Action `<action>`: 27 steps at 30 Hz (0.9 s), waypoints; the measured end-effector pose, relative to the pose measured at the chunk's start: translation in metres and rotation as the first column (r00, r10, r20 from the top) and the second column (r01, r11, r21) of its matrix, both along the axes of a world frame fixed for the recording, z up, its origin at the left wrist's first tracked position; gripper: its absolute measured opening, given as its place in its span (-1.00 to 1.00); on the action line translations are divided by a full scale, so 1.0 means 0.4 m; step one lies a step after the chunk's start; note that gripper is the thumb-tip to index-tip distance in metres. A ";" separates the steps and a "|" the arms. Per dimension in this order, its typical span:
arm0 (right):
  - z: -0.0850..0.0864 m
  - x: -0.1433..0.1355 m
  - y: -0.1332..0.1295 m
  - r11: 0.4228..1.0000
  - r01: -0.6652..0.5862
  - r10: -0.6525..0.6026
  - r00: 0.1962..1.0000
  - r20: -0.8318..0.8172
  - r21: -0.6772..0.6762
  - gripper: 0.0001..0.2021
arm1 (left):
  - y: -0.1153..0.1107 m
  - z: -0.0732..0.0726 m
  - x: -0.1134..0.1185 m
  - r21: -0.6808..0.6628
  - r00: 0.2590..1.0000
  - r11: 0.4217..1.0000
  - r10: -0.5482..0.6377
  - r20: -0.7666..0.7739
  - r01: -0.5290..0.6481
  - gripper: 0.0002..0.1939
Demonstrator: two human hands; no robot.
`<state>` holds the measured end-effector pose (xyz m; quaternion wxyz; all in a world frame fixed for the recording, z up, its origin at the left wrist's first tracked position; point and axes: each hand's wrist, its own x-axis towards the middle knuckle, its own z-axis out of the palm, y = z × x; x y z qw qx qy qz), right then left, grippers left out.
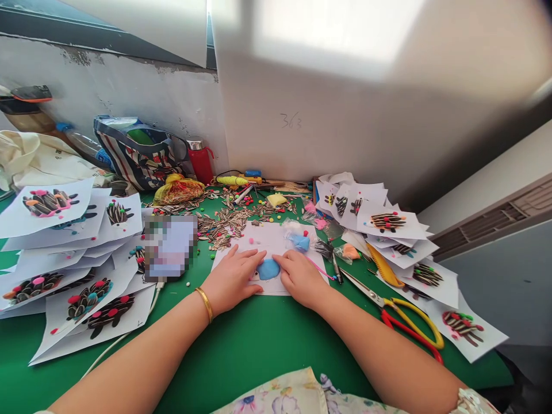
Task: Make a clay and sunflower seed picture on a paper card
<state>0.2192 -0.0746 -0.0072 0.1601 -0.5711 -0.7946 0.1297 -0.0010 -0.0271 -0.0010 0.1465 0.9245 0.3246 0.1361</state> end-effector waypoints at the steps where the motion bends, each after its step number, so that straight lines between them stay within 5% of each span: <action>1: -0.001 0.001 0.000 1.000 0.000 0.000 1.000 -0.004 0.001 -0.57 | 0.001 0.001 -0.002 0.007 1.000 1.000 0.003 -0.010 -0.002 -0.21; 27: 0.010 -0.057 -0.016 0.996 -0.021 0.020 1.000 0.014 0.086 -0.60 | 0.016 -0.009 -0.019 -0.124 0.998 0.991 0.061 0.019 -0.058 -0.16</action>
